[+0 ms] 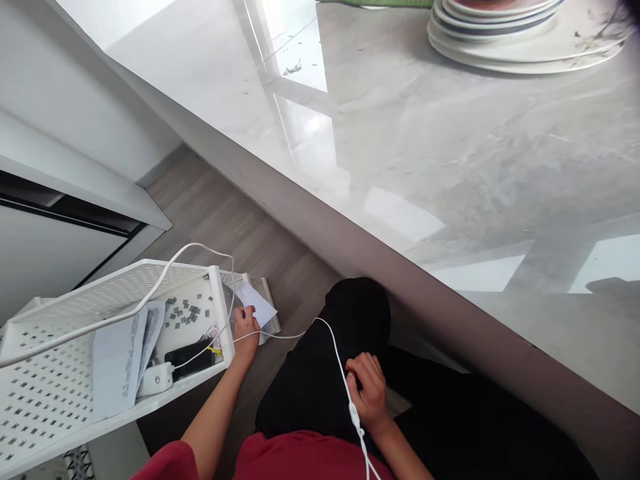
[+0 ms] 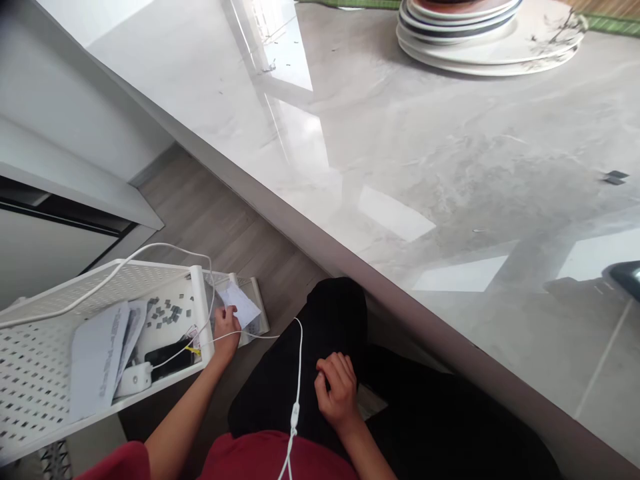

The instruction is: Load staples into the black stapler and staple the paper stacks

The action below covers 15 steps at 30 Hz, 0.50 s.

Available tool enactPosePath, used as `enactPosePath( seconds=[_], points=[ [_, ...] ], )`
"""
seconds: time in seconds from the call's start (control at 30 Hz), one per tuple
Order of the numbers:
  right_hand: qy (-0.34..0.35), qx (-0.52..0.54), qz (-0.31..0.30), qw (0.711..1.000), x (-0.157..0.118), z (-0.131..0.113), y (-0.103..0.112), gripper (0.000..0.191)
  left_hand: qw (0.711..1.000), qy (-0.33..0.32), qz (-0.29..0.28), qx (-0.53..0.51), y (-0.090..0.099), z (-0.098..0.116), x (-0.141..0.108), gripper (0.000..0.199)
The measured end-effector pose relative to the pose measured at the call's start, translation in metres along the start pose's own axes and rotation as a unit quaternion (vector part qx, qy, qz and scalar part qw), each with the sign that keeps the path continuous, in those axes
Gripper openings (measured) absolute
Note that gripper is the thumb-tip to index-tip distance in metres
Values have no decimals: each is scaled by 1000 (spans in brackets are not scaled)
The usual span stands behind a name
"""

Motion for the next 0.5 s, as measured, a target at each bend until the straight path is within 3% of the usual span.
enactPosePath(
  seconds=[0.1, 0.23, 0.4, 0.5],
  points=[
    [2, 1, 8, 1000, 0, -1, 2, 20, 996, 52, 45, -64, 9, -12, -5, 35],
    [-6, 3, 8, 1000, -1, 0, 1, 20, 995, 55, 3, -85, -3, -12, -10, 36],
    [-10, 4, 2, 1000, -2, 2, 0, 19, 997, -5, -54, 47, -24, -1, -17, 57],
    [-11, 0, 6, 1000, -1, 2, 2, 20, 986, -22, -117, 121, -45, -1, -19, 69]
  ],
)
Point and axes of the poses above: each hand's wrist, its own x-axis towards the middle knuckle, its own y-axis out of the back of the hand, z = x × y, the point moved 10 cm from there along x, towards the middle knuckle, and after that the axes turned 4 degrees about x, right-handed, at the moved point
